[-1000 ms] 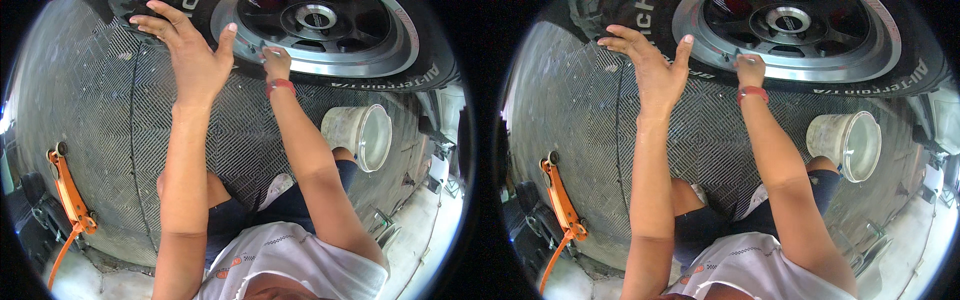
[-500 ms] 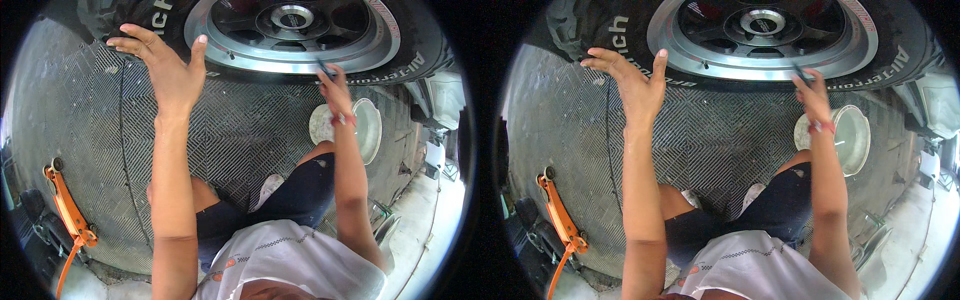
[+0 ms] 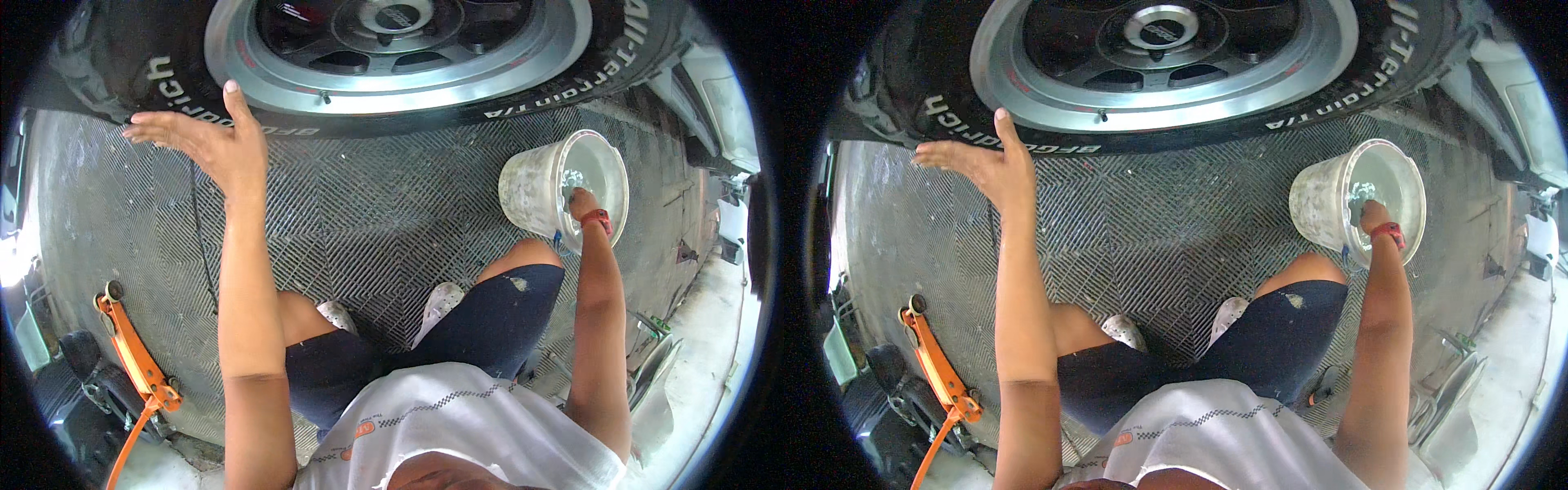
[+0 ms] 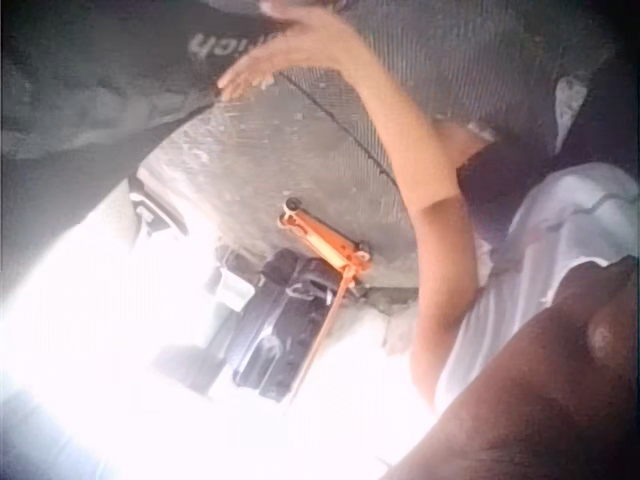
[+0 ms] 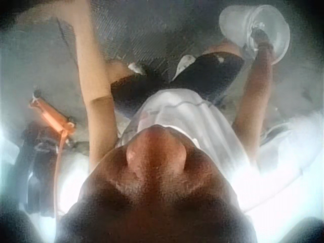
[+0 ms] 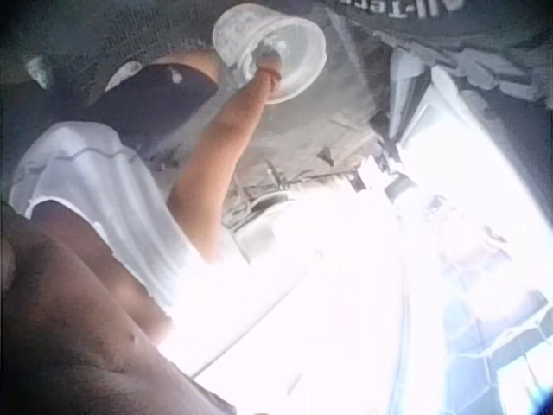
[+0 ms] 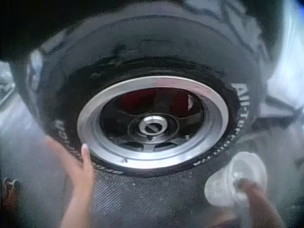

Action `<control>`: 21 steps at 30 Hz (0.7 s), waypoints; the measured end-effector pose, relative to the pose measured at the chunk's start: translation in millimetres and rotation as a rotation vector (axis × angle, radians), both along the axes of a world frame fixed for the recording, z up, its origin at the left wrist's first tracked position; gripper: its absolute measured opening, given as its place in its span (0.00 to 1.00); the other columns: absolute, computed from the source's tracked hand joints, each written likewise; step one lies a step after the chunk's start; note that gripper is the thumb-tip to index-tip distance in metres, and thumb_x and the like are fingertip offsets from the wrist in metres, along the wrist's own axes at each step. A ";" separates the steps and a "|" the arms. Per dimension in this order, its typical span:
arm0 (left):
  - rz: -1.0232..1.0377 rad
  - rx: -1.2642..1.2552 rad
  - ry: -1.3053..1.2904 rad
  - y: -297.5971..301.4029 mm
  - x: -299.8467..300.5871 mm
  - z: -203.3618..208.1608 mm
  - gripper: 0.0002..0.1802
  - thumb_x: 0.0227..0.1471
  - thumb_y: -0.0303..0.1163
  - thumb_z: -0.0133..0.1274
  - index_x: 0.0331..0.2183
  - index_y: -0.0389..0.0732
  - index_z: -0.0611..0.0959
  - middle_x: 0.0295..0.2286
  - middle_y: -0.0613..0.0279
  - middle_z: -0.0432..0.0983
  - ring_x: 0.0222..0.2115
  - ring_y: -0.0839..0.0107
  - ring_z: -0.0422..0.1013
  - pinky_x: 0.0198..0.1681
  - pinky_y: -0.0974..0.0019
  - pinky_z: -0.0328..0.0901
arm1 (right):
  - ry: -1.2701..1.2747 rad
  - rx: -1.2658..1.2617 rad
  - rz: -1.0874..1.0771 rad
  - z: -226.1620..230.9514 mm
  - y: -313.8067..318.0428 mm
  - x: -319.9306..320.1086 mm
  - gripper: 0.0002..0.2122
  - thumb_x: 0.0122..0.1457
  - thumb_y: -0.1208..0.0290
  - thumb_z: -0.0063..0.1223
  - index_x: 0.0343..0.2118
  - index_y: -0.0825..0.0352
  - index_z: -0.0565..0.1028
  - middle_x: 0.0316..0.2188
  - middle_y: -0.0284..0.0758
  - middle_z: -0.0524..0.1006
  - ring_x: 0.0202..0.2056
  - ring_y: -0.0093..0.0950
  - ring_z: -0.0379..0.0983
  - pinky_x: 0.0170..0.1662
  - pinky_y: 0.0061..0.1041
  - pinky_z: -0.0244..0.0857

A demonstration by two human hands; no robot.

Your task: The person kneels beside a vehicle tire and scrubs the sidewall and rim with a sponge, repeatedly dipping it into a bucket of water. The person rotates the tire by hand to access different sections and continues scrubbing the entire circumference.

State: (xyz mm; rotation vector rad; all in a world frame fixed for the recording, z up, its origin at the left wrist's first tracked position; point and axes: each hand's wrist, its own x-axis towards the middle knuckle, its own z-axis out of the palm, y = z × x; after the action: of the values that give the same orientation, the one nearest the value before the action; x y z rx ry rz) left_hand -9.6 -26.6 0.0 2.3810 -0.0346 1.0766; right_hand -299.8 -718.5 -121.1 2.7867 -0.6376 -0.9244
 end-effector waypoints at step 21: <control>-0.976 -0.202 1.070 -314.1 17.4 -133.6 0.46 0.69 0.51 0.49 0.75 0.34 0.57 0.73 0.33 0.51 0.76 0.39 0.42 0.77 0.39 0.37 | -1.361 0.725 0.108 197.2 292.1 165.7 0.13 0.67 0.76 0.53 0.53 0.67 0.79 0.41 0.53 0.84 0.44 0.55 0.82 0.49 0.48 0.76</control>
State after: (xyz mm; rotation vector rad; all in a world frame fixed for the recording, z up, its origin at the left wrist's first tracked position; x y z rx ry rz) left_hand 7.8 -340.7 -133.6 2.0172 -0.5840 -0.6126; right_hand -134.2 -426.4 76.0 3.7066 -0.2020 1.1879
